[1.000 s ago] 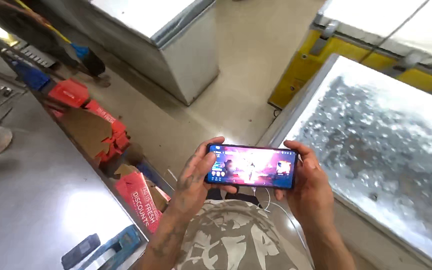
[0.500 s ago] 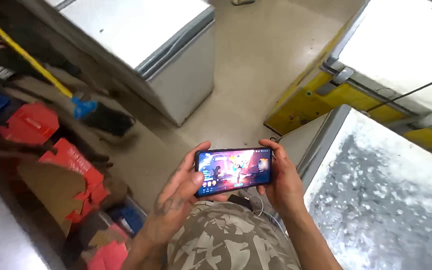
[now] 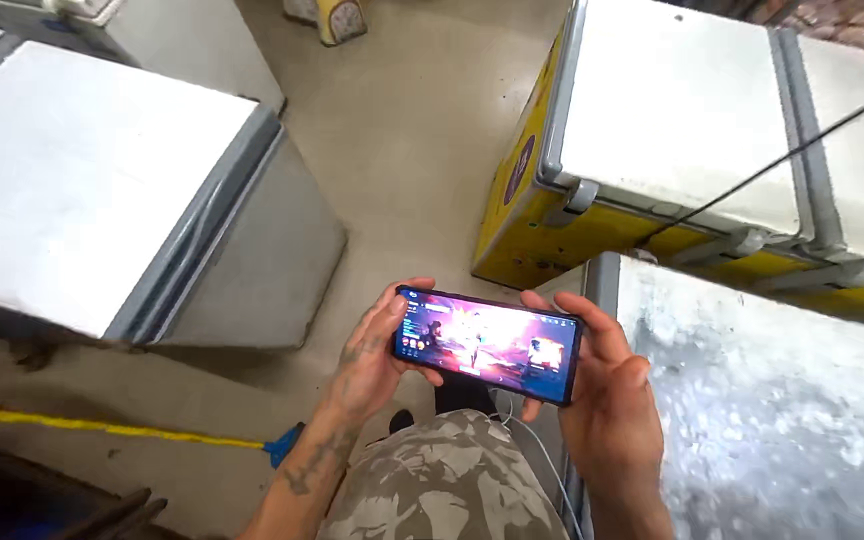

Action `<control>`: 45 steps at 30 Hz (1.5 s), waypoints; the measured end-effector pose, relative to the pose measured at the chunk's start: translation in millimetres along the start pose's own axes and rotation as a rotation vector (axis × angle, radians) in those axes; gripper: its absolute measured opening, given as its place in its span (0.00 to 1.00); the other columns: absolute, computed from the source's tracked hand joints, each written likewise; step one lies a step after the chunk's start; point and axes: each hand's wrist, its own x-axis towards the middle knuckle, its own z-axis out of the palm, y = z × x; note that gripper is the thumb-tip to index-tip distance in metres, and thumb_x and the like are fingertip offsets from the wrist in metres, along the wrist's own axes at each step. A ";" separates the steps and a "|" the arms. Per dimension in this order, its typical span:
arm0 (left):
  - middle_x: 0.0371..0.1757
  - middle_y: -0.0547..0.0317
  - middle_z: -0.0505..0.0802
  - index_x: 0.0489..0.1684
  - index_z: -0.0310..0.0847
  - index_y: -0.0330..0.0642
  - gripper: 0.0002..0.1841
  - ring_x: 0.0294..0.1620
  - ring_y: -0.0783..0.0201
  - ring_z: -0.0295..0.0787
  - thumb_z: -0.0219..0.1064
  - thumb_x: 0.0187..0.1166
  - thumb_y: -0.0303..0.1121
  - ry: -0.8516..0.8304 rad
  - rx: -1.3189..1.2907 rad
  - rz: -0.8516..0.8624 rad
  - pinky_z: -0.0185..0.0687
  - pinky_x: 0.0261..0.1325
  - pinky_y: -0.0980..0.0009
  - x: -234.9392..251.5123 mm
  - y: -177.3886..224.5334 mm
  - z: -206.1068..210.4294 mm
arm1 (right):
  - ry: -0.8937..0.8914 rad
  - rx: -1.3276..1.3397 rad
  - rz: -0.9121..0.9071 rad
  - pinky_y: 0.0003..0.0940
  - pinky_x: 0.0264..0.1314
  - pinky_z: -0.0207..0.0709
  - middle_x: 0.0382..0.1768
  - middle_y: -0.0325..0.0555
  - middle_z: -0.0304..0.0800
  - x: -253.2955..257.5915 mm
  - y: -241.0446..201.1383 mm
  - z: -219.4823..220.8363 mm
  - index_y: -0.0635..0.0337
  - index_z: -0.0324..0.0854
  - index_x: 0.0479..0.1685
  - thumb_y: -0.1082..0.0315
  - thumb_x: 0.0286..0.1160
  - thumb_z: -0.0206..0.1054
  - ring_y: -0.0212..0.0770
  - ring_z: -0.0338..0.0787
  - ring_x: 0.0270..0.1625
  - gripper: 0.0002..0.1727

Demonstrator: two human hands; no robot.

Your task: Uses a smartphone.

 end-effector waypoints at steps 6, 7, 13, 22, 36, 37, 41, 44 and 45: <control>0.72 0.49 0.85 0.85 0.63 0.59 0.33 0.54 0.52 0.94 0.56 0.83 0.61 0.073 0.180 0.033 0.95 0.35 0.59 112.6 66.8 4.9 | 0.018 0.078 0.158 0.28 0.20 0.85 0.74 0.41 0.83 158.8 25.8 -38.8 0.39 0.67 0.80 0.23 0.76 0.45 0.40 0.96 0.43 0.42; 0.77 0.50 0.82 0.86 0.62 0.59 0.35 0.58 0.50 0.93 0.58 0.82 0.62 0.082 0.201 0.043 0.95 0.38 0.57 129.1 76.8 6.6 | 0.007 0.065 0.168 0.28 0.20 0.85 0.72 0.41 0.85 184.7 29.7 -42.6 0.39 0.67 0.80 0.24 0.77 0.44 0.40 0.96 0.42 0.41; 0.84 0.55 0.74 0.92 0.51 0.58 0.41 0.68 0.48 0.87 0.59 0.81 0.64 0.166 0.281 0.082 0.96 0.46 0.53 216.6 118.7 -1.6 | -0.068 0.027 0.237 0.24 0.15 0.80 0.63 0.41 0.90 322.5 51.3 -48.4 0.42 0.68 0.78 0.27 0.82 0.41 0.36 0.94 0.35 0.37; 0.58 0.49 0.90 0.82 0.66 0.60 0.25 0.35 0.58 0.94 0.55 0.84 0.41 0.280 0.148 0.048 0.91 0.24 0.65 422.2 173.4 -90.4 | -0.161 -0.039 0.143 0.27 0.18 0.82 0.74 0.44 0.82 516.8 23.5 -47.3 0.41 0.64 0.83 0.21 0.75 0.43 0.40 0.94 0.39 0.45; 0.71 0.47 0.83 0.89 0.58 0.58 0.32 0.57 0.53 0.92 0.57 0.85 0.51 -0.215 0.118 -0.136 0.95 0.42 0.56 771.4 297.8 -130.1 | 0.307 -0.053 0.114 0.23 0.13 0.78 0.72 0.40 0.85 805.5 46.7 -108.2 0.42 0.65 0.82 0.23 0.77 0.41 0.35 0.92 0.33 0.43; 0.72 0.47 0.82 0.89 0.56 0.57 0.32 0.59 0.52 0.91 0.57 0.85 0.51 -0.241 0.124 -0.147 0.95 0.44 0.55 798.3 302.0 -130.3 | 0.325 -0.042 0.116 0.24 0.14 0.79 0.71 0.41 0.85 829.7 51.9 -119.4 0.43 0.65 0.82 0.22 0.76 0.41 0.36 0.92 0.33 0.45; 0.72 0.47 0.81 0.90 0.53 0.54 0.34 0.60 0.53 0.90 0.58 0.81 0.38 -0.286 0.185 -0.124 0.95 0.45 0.55 906.6 316.7 -127.9 | 0.349 0.003 0.100 0.23 0.14 0.78 0.67 0.41 0.87 927.5 57.7 -162.0 0.42 0.66 0.81 0.22 0.75 0.43 0.34 0.90 0.29 0.44; 0.72 0.46 0.81 0.91 0.52 0.54 0.38 0.60 0.52 0.90 0.59 0.76 0.29 -0.292 0.193 -0.100 0.95 0.45 0.54 980.8 338.0 -123.6 | 0.303 0.027 0.044 0.22 0.16 0.79 0.68 0.40 0.86 1001.6 36.7 -187.3 0.43 0.66 0.81 0.23 0.75 0.45 0.32 0.90 0.32 0.44; 0.72 0.46 0.81 0.91 0.52 0.54 0.39 0.59 0.52 0.91 0.59 0.74 0.26 -0.288 0.185 -0.086 0.95 0.44 0.54 1005.7 344.2 -123.7 | 0.284 0.016 0.029 0.22 0.16 0.79 0.69 0.39 0.86 1027.0 27.9 -194.4 0.42 0.66 0.81 0.22 0.75 0.46 0.32 0.91 0.32 0.44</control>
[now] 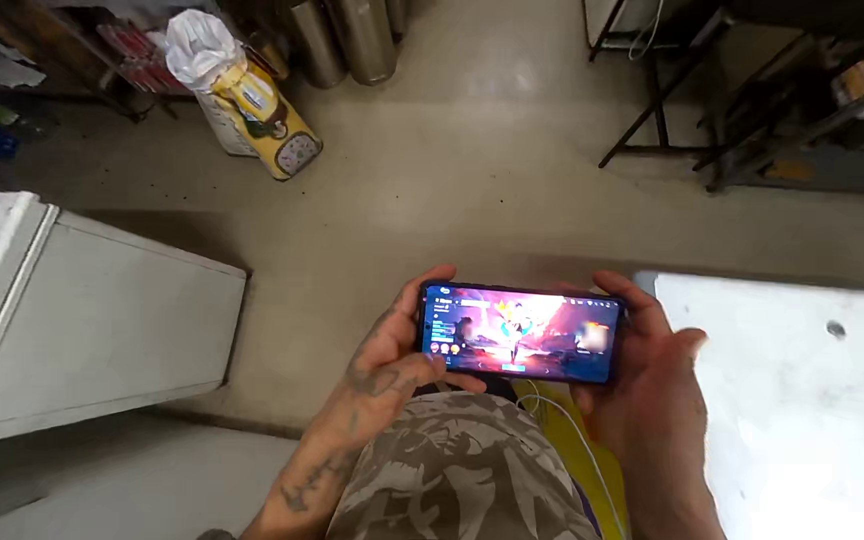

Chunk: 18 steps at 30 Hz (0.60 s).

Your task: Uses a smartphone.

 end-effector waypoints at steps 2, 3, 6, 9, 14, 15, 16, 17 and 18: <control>0.70 0.45 0.82 0.91 0.52 0.53 0.39 0.57 0.53 0.91 0.58 0.74 0.24 0.029 -0.011 0.031 0.95 0.42 0.55 38.5 12.7 -14.7 | -0.036 -0.028 -0.017 0.21 0.14 0.77 0.70 0.38 0.85 45.6 -15.3 4.4 0.41 0.65 0.82 0.23 0.76 0.46 0.32 0.90 0.31 0.43; 0.69 0.45 0.83 0.90 0.52 0.53 0.39 0.56 0.53 0.92 0.58 0.74 0.23 0.052 -0.014 0.046 0.95 0.41 0.56 56.9 19.3 -22.2 | -0.058 -0.041 -0.027 0.21 0.14 0.77 0.72 0.39 0.84 69.9 -20.7 6.6 0.42 0.64 0.82 0.23 0.77 0.45 0.33 0.91 0.32 0.43; 0.68 0.47 0.84 0.89 0.55 0.54 0.37 0.53 0.55 0.93 0.57 0.75 0.24 0.109 -0.002 0.083 0.95 0.37 0.59 117.8 37.2 -51.8 | -0.104 -0.047 -0.045 0.22 0.14 0.79 0.73 0.41 0.83 147.0 -25.4 12.4 0.42 0.64 0.82 0.24 0.77 0.46 0.35 0.93 0.36 0.42; 0.68 0.46 0.84 0.89 0.56 0.56 0.36 0.51 0.55 0.93 0.55 0.76 0.22 0.151 0.008 0.077 0.95 0.33 0.59 181.9 48.6 -89.7 | -0.109 -0.056 -0.038 0.21 0.13 0.77 0.71 0.41 0.84 223.5 -19.2 19.4 0.43 0.65 0.81 0.25 0.77 0.47 0.33 0.91 0.32 0.42; 0.68 0.47 0.84 0.90 0.54 0.54 0.39 0.51 0.56 0.93 0.61 0.73 0.25 0.089 -0.019 0.064 0.95 0.35 0.60 300.0 78.0 -167.7 | -0.071 -0.089 0.001 0.22 0.13 0.77 0.71 0.40 0.84 355.1 -10.2 36.0 0.42 0.65 0.81 0.24 0.76 0.48 0.33 0.90 0.29 0.42; 0.68 0.47 0.84 0.90 0.54 0.54 0.39 0.52 0.55 0.93 0.64 0.73 0.27 0.053 -0.032 0.053 0.95 0.36 0.60 323.8 88.1 -182.5 | -0.062 -0.085 0.016 0.23 0.13 0.77 0.72 0.41 0.83 379.4 -11.7 39.4 0.42 0.64 0.82 0.24 0.76 0.47 0.34 0.90 0.29 0.43; 0.68 0.46 0.83 0.90 0.53 0.55 0.40 0.53 0.53 0.93 0.66 0.74 0.29 0.018 -0.044 0.044 0.95 0.38 0.57 348.3 98.6 -196.5 | -0.048 -0.075 0.030 0.24 0.13 0.78 0.72 0.43 0.83 403.5 -13.7 41.8 0.42 0.64 0.83 0.24 0.76 0.47 0.36 0.90 0.30 0.43; 0.68 0.45 0.83 0.90 0.53 0.55 0.39 0.54 0.52 0.92 0.66 0.75 0.31 -0.015 -0.047 0.035 0.95 0.39 0.55 372.9 109.5 -209.2 | -0.030 -0.062 0.042 0.25 0.14 0.79 0.73 0.43 0.83 427.2 -14.8 43.3 0.41 0.64 0.83 0.23 0.76 0.46 0.37 0.91 0.30 0.43; 0.68 0.45 0.83 0.90 0.53 0.56 0.39 0.55 0.51 0.92 0.66 0.75 0.32 -0.043 -0.040 0.023 0.95 0.41 0.54 398.4 121.0 -220.9 | -0.004 -0.045 0.049 0.26 0.14 0.80 0.72 0.44 0.83 450.8 -14.2 44.1 0.41 0.64 0.82 0.23 0.75 0.46 0.38 0.92 0.31 0.44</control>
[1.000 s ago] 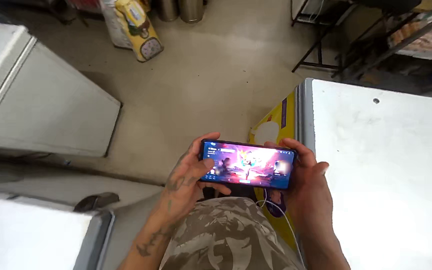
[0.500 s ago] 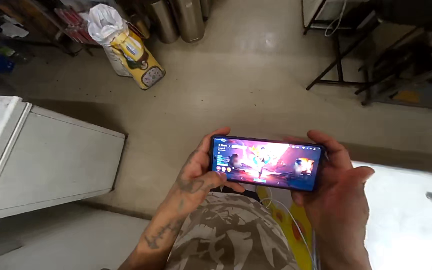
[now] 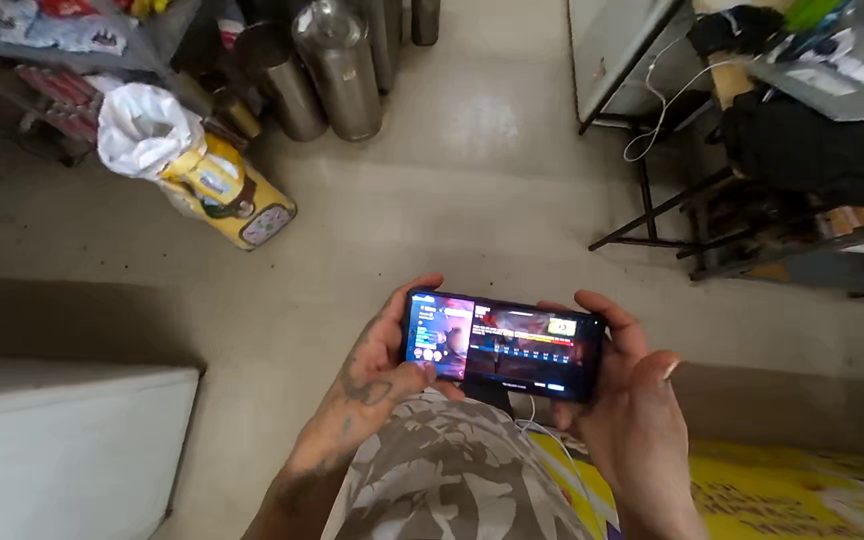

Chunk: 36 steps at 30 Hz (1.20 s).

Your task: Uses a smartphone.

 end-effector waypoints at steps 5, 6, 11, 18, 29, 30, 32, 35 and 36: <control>0.68 0.45 0.83 0.90 0.53 0.56 0.39 0.56 0.50 0.92 0.66 0.76 0.32 -0.110 0.071 -0.082 0.96 0.42 0.53 122.7 43.8 -37.5 | 0.149 0.057 0.014 0.26 0.16 0.81 0.72 0.42 0.83 104.0 -1.5 -7.2 0.39 0.64 0.82 0.22 0.74 0.45 0.38 0.92 0.32 0.44; 0.68 0.45 0.84 0.90 0.53 0.56 0.39 0.56 0.50 0.92 0.67 0.76 0.32 -0.128 0.083 -0.093 0.96 0.43 0.53 148.1 50.4 -42.9 | 0.177 0.070 0.011 0.26 0.15 0.81 0.72 0.43 0.83 126.3 -1.4 -11.2 0.40 0.64 0.82 0.22 0.74 0.45 0.38 0.92 0.31 0.44; 0.71 0.47 0.83 0.92 0.51 0.62 0.43 0.58 0.48 0.92 0.71 0.74 0.35 -0.192 0.169 -0.133 0.96 0.47 0.51 274.8 68.7 -66.0 | 0.312 0.058 0.033 0.26 0.11 0.77 0.57 0.43 0.91 247.4 8.5 -42.7 0.35 0.68 0.79 0.27 0.80 0.49 0.37 0.87 0.22 0.35; 0.71 0.46 0.83 0.90 0.55 0.63 0.42 0.58 0.46 0.92 0.73 0.72 0.36 -0.076 0.219 -0.074 0.96 0.47 0.50 451.9 89.8 -92.6 | 0.359 -0.028 0.009 0.23 0.06 0.69 0.34 0.46 0.88 449.3 -17.8 -90.3 0.36 0.75 0.68 0.56 0.85 0.63 0.33 0.77 0.11 0.16; 0.65 0.42 0.86 0.86 0.62 0.59 0.38 0.50 0.49 0.94 0.67 0.71 0.29 0.163 0.030 -0.045 0.95 0.39 0.53 698.8 126.4 -179.9 | 0.087 -0.009 0.032 0.27 0.08 0.76 0.41 0.47 0.88 731.7 -59.6 -135.7 0.38 0.73 0.75 0.37 0.89 0.46 0.37 0.83 0.16 0.27; 0.65 0.42 0.86 0.86 0.63 0.58 0.37 0.49 0.49 0.95 0.67 0.70 0.29 0.173 0.030 -0.044 0.95 0.39 0.54 725.1 130.3 -191.6 | 0.088 -0.013 0.025 0.26 0.09 0.76 0.41 0.47 0.88 759.9 -60.6 -137.5 0.38 0.73 0.75 0.37 0.89 0.46 0.36 0.83 0.16 0.27; 0.63 0.42 0.87 0.85 0.65 0.58 0.37 0.47 0.49 0.95 0.68 0.70 0.29 0.179 0.029 -0.055 0.95 0.37 0.54 779.2 141.4 -215.2 | 0.097 -0.025 0.016 0.26 0.10 0.77 0.43 0.47 0.89 814.8 -64.7 -140.2 0.38 0.73 0.75 0.38 0.88 0.47 0.37 0.84 0.18 0.26; 0.63 0.43 0.88 0.85 0.64 0.60 0.38 0.47 0.50 0.95 0.69 0.68 0.30 0.143 0.031 -0.097 0.95 0.36 0.55 856.7 166.4 -244.9 | 0.145 -0.010 0.032 0.28 0.12 0.79 0.45 0.48 0.89 883.5 -79.0 -142.0 0.37 0.72 0.76 0.37 0.88 0.47 0.39 0.88 0.22 0.27; 0.63 0.43 0.88 0.85 0.64 0.59 0.39 0.47 0.49 0.95 0.70 0.68 0.30 0.120 0.034 -0.102 0.95 0.35 0.54 884.0 174.3 -253.5 | 0.160 0.015 0.030 0.29 0.13 0.80 0.46 0.48 0.89 905.2 -82.0 -145.0 0.38 0.72 0.77 0.36 0.87 0.49 0.39 0.89 0.24 0.29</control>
